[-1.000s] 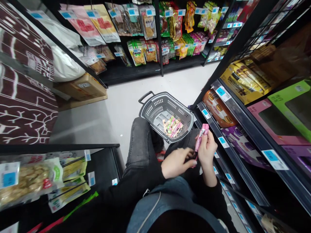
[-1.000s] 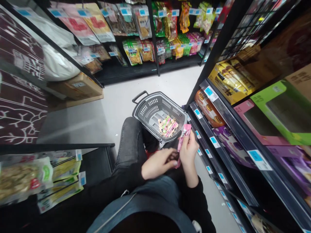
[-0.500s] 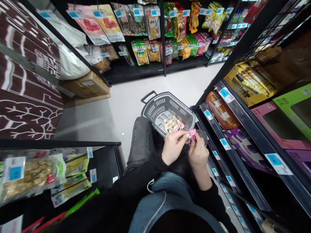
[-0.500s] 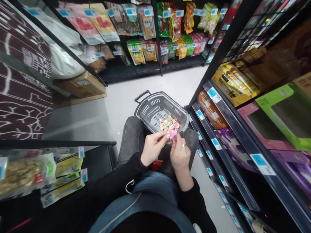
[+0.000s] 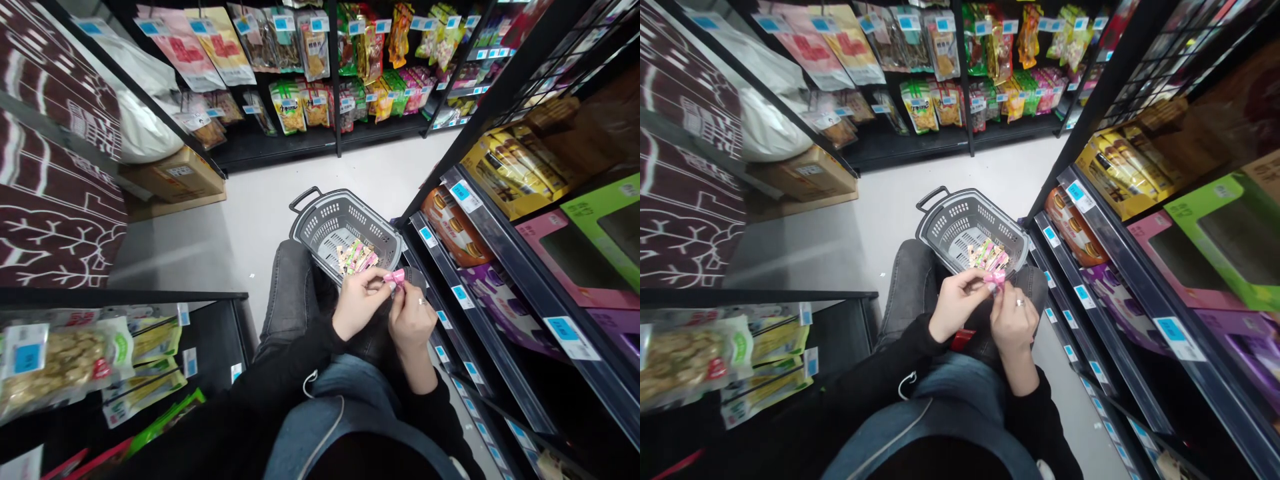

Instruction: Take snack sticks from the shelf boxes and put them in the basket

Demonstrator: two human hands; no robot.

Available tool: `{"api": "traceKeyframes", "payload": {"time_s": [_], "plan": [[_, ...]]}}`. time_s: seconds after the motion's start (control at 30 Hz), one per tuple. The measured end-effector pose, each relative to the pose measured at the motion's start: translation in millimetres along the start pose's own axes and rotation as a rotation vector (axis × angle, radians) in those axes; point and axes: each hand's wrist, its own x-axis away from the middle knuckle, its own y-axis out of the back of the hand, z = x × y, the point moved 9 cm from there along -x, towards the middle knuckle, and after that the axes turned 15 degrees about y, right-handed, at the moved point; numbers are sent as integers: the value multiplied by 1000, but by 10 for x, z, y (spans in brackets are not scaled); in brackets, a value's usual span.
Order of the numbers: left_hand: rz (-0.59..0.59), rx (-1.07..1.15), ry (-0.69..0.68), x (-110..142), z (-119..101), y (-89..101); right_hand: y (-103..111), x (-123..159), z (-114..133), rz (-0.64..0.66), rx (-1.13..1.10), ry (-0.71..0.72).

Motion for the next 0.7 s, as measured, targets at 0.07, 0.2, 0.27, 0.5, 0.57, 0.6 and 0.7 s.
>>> {"api": "traceKeyframes", "payload": {"time_s": [0.07,0.2,0.27,0.5,0.57,0.6,0.7], "plan": [[85,66,53,-47,16,-41,49,-46,92,-23,67,102],[81,106,94,-94,10,-4,60,-42,131,-70,-16,117],[1,116,80,-99,-8,78,21,-15,113,-66,-120,66],[-215,178,78,-157,-17,363,-184,51,103,144,-449,-25],[-209,267,97,-209,-12,416,-223,85,86,198,-551,-47],[-198,319,105,-238,-16,442,-249,116,66,226,-613,-78],[-186,456,105,-308,-72,550,-359,277,-2,319,-838,-242]]}}
